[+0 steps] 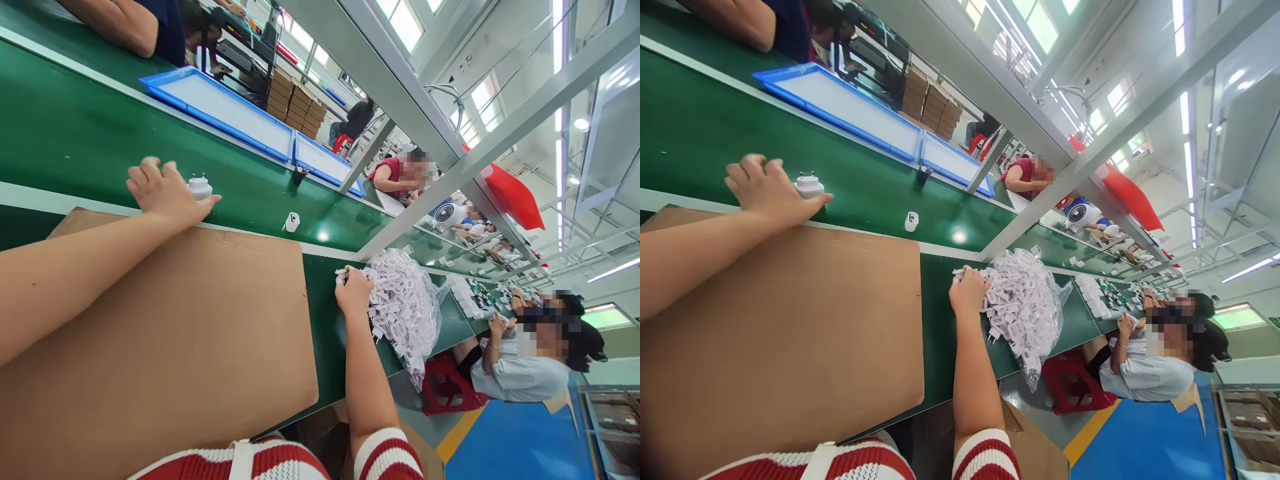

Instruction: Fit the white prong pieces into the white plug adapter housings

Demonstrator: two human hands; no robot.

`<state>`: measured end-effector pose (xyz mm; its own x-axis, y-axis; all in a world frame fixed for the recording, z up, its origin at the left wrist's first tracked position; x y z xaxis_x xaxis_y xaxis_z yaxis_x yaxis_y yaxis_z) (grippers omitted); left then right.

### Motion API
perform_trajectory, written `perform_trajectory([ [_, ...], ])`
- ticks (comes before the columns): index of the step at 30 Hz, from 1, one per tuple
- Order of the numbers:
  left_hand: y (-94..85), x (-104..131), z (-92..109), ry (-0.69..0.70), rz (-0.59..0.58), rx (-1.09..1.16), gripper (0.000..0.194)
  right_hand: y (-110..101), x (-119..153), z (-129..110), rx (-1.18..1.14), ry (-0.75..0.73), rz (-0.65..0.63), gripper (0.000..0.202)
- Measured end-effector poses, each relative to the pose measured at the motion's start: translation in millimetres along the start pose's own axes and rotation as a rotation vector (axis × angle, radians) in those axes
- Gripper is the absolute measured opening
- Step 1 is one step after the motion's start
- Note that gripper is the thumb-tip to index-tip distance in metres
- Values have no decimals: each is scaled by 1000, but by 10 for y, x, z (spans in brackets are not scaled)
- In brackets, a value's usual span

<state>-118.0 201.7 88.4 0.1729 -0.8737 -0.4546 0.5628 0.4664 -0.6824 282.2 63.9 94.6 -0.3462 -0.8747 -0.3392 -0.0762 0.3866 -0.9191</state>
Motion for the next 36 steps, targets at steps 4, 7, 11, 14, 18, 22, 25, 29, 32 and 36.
perform_trajectory([
  [4,236,52,539,128,26,40,86,232,12,-288,-696,62,-86,40],
  [7,811,33,929,266,-263,18,85,569,129,-423,-1136,264,-306,43],
  [11,1299,-81,1100,312,-458,7,85,701,258,-484,-1350,344,-363,54],
  [14,1387,-135,1064,282,-517,-4,66,636,289,-453,-1364,330,-290,48],
  [18,1110,-46,1035,291,-399,0,44,600,331,-463,-1339,326,-332,34],
  [22,717,494,1044,319,-374,82,32,574,363,-471,-1319,312,-391,46],
  [25,520,1041,1012,277,-446,180,31,453,349,-426,-1190,234,-259,42],
  [29,451,1496,928,159,-482,376,44,216,372,-541,-1024,24,-87,30],
  [32,498,1565,881,135,-453,476,46,122,416,-783,-952,-168,-96,23],
  [36,534,1537,858,140,-434,553,44,-8,480,-1146,-787,-516,-6,24],
])
Point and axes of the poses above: each hand's wrist, its own x-axis away from the middle knuckle, its own y-axis out of the palm, z = x × y, the point moved 9 cm from there along -x, towards the middle knuckle, and after that the axes turned 11 degrees about z, right-handed, at the moved point
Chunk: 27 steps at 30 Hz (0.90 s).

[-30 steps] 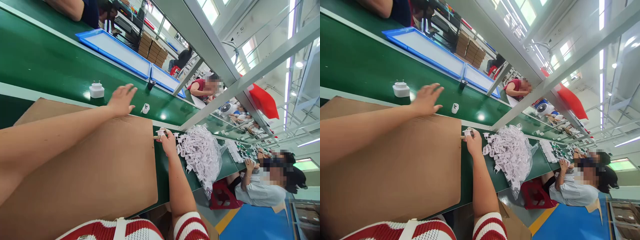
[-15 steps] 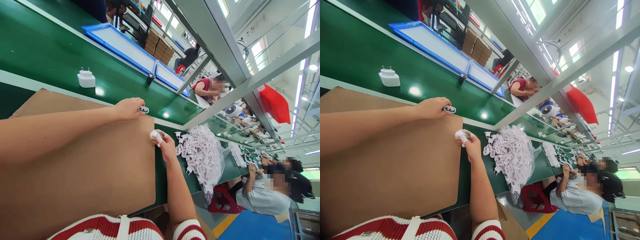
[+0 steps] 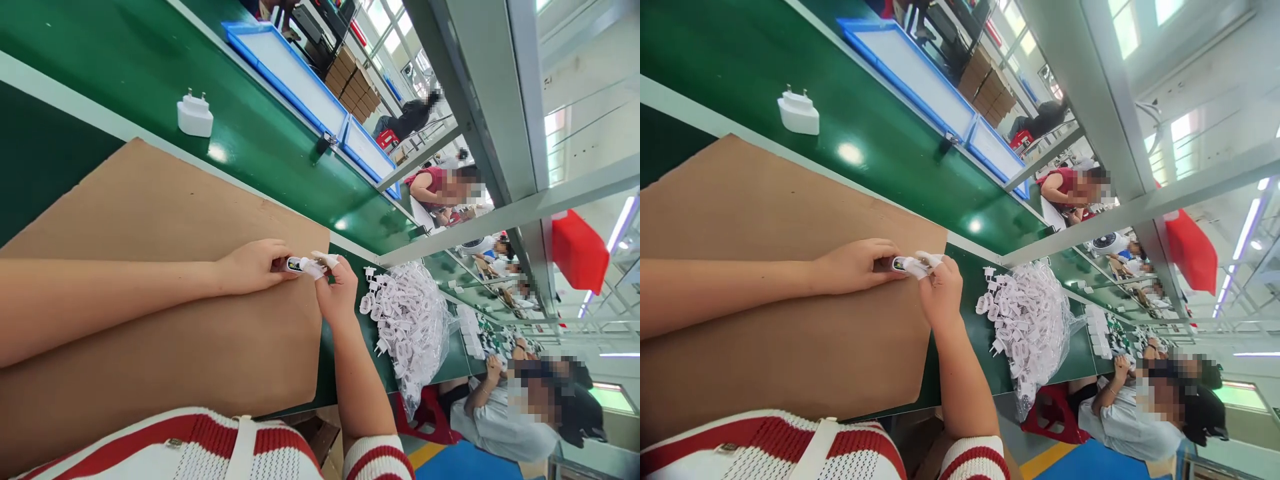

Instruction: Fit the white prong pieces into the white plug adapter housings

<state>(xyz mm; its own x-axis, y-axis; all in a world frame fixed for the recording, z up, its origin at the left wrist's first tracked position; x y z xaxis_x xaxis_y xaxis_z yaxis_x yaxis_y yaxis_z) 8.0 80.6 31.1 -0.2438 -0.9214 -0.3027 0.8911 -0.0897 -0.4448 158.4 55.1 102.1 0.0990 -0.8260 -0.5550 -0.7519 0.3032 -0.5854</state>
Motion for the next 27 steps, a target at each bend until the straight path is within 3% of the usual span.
perform_trajectory([
  [5,-46,14,42,31,7,16,37,240,-35,-94,139,-200,-103,30],
  [13,-26,9,-36,-19,-19,29,31,306,-10,-215,192,-424,-148,23],
  [16,-13,11,-51,-22,-33,31,32,322,-20,-203,223,-433,-173,23],
  [21,-15,13,-66,-46,-41,4,31,279,-55,-230,202,-420,-108,26],
  [27,-11,12,-84,-55,-39,10,31,338,-28,-217,268,-423,-182,24],
])
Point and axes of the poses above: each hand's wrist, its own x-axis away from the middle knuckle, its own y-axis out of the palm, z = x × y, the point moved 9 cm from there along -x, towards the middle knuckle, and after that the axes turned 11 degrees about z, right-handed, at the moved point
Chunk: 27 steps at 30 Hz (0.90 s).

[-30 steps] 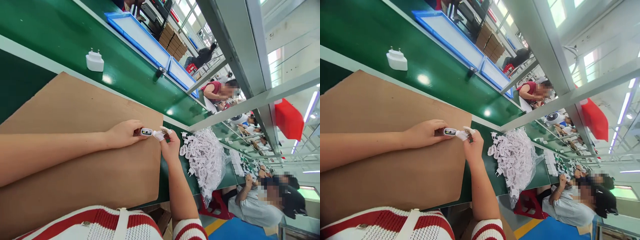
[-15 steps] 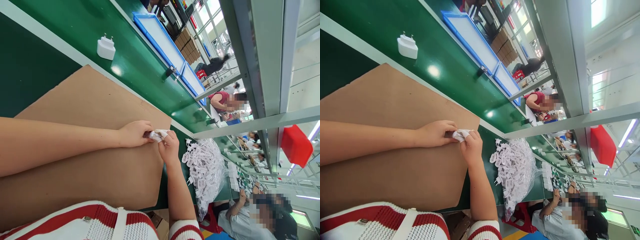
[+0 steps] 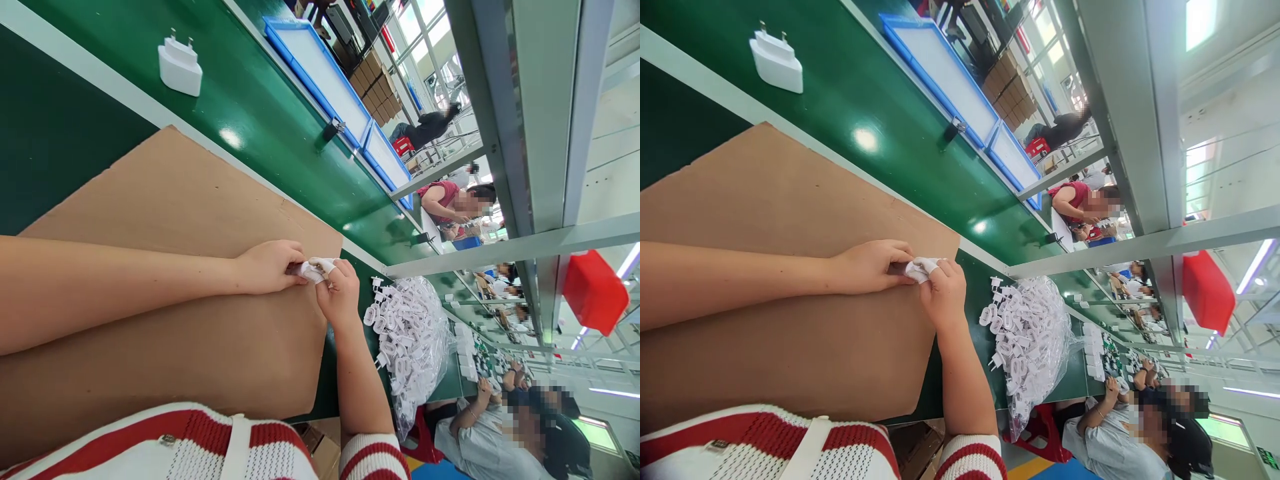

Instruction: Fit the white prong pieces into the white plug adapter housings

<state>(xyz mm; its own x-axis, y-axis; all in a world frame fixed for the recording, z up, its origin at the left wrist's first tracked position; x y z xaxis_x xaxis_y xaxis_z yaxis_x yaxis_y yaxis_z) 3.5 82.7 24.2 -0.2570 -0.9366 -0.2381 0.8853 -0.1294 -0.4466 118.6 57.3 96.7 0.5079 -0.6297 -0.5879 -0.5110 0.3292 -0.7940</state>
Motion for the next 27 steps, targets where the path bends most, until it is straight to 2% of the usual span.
perform_trajectory([
  [6,-8,1,7,4,-3,1,33,72,38,120,123,40,-77,27],
  [11,-21,-5,41,-1,6,-7,35,113,-33,143,140,-8,-157,22],
  [17,-31,5,73,26,62,-24,38,85,39,180,185,75,-29,23],
  [23,-16,18,83,65,95,-25,39,178,55,281,112,147,-111,21],
  [27,-35,26,146,87,115,-53,41,132,59,294,117,237,-34,34],
])
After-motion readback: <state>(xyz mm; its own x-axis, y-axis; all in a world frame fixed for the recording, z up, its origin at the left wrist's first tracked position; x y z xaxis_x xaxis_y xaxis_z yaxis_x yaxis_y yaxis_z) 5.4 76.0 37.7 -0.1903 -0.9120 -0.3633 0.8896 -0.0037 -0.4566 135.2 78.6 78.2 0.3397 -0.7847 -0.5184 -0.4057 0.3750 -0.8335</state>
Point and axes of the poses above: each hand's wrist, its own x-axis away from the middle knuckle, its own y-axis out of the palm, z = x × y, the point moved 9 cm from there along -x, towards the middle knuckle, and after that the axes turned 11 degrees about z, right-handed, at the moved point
